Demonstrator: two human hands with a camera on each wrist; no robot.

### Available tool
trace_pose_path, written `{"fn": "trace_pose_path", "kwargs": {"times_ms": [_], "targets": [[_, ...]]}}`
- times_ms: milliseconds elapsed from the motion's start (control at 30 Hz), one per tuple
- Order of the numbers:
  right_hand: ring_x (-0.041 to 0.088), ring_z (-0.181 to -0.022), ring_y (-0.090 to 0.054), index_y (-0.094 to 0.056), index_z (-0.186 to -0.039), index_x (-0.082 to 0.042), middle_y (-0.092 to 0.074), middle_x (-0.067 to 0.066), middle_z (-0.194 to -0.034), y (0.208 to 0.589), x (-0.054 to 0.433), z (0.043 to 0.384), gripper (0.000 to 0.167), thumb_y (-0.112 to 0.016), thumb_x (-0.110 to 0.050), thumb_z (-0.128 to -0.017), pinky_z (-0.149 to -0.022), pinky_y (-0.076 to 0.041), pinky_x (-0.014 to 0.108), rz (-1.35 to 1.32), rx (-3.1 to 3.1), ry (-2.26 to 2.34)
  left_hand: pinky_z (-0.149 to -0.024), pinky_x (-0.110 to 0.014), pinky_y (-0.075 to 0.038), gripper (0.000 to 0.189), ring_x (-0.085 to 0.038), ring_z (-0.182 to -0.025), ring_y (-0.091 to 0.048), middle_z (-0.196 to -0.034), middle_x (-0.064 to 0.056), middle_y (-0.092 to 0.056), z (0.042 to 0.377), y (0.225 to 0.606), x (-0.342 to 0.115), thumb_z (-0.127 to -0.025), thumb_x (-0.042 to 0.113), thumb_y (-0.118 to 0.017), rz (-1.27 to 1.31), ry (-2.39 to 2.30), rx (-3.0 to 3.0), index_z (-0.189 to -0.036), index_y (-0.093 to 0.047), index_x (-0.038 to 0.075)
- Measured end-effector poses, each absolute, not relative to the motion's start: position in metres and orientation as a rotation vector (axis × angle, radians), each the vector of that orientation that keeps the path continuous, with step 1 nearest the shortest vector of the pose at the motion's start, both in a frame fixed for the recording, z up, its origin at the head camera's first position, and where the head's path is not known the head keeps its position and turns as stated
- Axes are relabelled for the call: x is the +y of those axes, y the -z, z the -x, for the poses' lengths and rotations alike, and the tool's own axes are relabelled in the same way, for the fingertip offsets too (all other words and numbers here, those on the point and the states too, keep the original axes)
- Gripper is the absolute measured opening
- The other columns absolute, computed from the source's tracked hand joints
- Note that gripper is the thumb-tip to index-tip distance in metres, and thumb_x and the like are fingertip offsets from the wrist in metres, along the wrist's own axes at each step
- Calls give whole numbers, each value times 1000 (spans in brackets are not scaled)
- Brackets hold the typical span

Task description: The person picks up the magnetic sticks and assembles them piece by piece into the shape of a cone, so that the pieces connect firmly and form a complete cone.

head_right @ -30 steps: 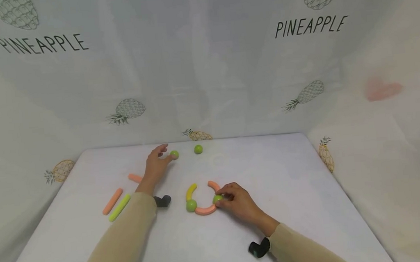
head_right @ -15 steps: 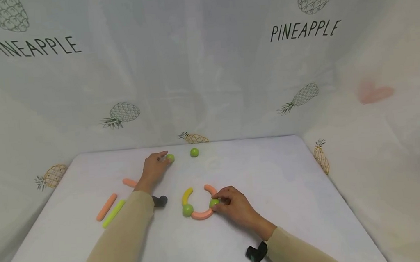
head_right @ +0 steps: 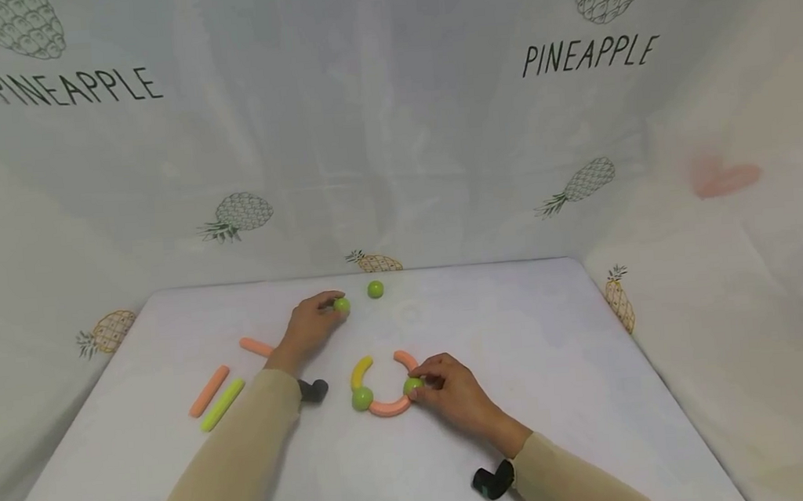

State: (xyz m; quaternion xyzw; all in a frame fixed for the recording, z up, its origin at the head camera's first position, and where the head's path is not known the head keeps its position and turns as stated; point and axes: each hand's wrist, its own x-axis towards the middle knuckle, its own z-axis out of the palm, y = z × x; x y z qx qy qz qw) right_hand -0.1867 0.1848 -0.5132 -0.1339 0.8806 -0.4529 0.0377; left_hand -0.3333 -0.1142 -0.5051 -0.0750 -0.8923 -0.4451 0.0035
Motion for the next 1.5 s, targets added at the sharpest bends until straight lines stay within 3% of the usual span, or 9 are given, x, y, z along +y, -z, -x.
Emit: {"fn": "trace_pose_path", "kwargs": {"times_ms": [200, 533, 1033, 1500], "targets": [[13, -98, -59, -79, -118, -19, -64, 0, -120, 514, 186, 189, 26, -82, -29, -94, -83, -51, 25, 429, 2703, 1391, -119, -53, -41, 44, -30, -138, -57, -141, -8, -67, 318, 498, -104, -100, 26, -75, 273, 1427, -2826, -142, -66, 21], [13, -99, -60, -79, -117, -21, -65, -1, -120, 514, 188, 191, 25, -83, -28, -93, -85, -51, 26, 384, 2711, 1378, -105, -47, -53, 39, -25, -123, -65, -131, -3, -72, 288, 496, -81, -98, 31, -77, 410, 1424, -2848, -135, -70, 21], [13, -99, -60, -79, -117, -18, -65, 0, -121, 514, 186, 190, 26, -84, -23, -92, -84, -51, 26, 373, 2704, 1403, -88, -36, -53, 32, -13, -97, -62, -109, 4, -72, 259, 503, -63, -99, 33, -76, 517, 1230, -2963, -129, -71, 22], [13, -99, -61, -80, -117, -19, -65, 0, -121, 516, 185, 188, 26, -85, -24, -92, -84, -52, 26, 410, 2715, 1406, -92, -36, -54, 36, -11, -98, -63, -108, 7, -73, 252, 507, -62, -98, 34, -77, 481, 1249, -2982, -131, -73, 21]]}}
